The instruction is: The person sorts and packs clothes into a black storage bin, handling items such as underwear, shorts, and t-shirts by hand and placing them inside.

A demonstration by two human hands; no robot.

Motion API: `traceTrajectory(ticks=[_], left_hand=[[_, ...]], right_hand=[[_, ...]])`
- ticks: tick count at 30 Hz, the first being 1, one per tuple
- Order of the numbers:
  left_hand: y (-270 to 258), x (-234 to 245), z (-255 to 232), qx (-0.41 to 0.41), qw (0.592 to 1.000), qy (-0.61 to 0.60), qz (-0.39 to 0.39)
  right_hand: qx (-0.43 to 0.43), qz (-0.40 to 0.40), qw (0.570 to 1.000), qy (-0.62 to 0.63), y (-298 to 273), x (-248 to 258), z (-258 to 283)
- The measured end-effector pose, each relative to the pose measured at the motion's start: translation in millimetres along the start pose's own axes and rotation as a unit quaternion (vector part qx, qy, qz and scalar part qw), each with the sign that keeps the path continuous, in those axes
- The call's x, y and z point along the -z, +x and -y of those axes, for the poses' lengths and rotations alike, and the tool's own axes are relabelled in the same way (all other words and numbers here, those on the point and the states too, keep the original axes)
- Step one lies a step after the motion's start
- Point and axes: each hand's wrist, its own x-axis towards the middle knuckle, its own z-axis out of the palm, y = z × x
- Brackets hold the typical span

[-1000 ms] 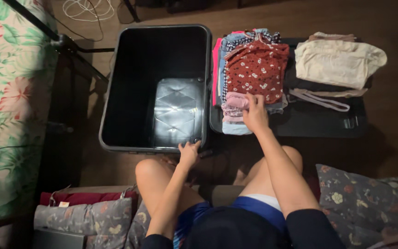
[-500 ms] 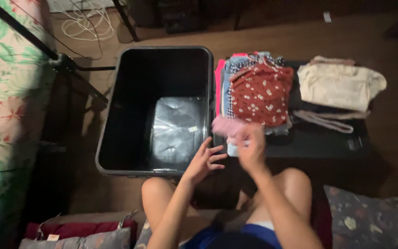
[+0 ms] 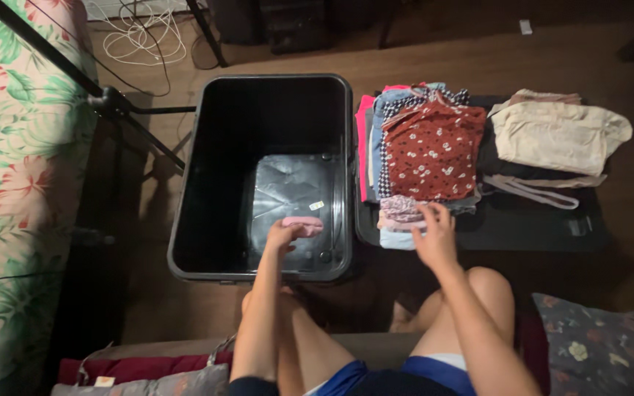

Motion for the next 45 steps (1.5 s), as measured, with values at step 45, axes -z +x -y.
traceTrajectory(ticks=[45], left_hand=[[-72.4, -162.6, 31.9, -0.161, 0.843, -0.471, 0.205]], right_hand=[[0.068, 0.027, 0.982, 0.173, -25.8, -18.8, 119.1]])
